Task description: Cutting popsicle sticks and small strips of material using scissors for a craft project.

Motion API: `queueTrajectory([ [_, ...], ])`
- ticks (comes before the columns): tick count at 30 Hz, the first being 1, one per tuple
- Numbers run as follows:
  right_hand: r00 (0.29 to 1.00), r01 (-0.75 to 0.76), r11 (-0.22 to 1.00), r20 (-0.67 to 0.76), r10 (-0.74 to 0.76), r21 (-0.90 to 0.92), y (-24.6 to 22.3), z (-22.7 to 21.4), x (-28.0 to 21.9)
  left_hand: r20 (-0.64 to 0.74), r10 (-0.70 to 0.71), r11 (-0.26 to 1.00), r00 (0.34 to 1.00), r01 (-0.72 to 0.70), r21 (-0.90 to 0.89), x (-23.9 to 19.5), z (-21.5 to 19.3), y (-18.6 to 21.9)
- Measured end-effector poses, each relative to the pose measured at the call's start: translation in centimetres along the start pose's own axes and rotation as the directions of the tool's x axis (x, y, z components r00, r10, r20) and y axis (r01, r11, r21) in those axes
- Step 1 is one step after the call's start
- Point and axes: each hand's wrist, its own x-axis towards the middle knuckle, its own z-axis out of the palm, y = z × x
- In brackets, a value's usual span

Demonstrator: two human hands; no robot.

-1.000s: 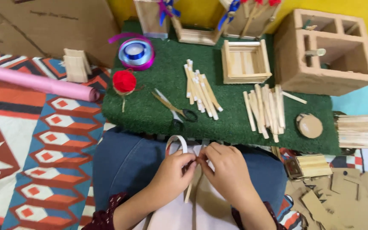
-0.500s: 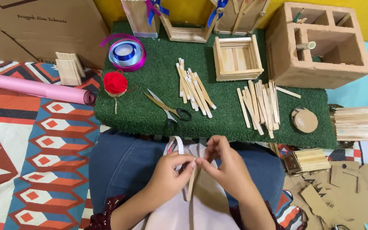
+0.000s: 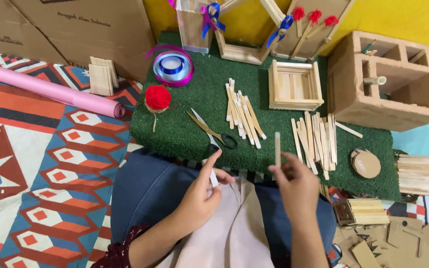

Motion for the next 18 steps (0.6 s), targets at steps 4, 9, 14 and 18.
queueTrajectory([
  [4,0.996,-0.038,0.994,-0.083,0.029,-0.107,0.6,0.3,2.4,0.048,-0.059,0.998,0.997,0.057,0.025,-0.3,-0.3,1.1],
  [9,0.95,0.198,0.917,-0.163,-0.266,-0.345,2.0,1.9,3.4,0.101,-0.047,0.993,0.994,0.036,0.113,0.0,-0.6,2.5],
  [14,0.91,0.326,0.86,-0.116,-0.398,-0.392,-1.1,1.7,-0.5,0.078,-0.008,0.998,0.997,0.003,0.058,0.1,-0.6,1.0],
  [18,0.893,0.375,0.913,0.203,-0.402,0.162,-3.7,2.9,-4.6,0.047,0.02,0.964,0.999,-0.032,0.263,-0.2,0.1,0.7],
])
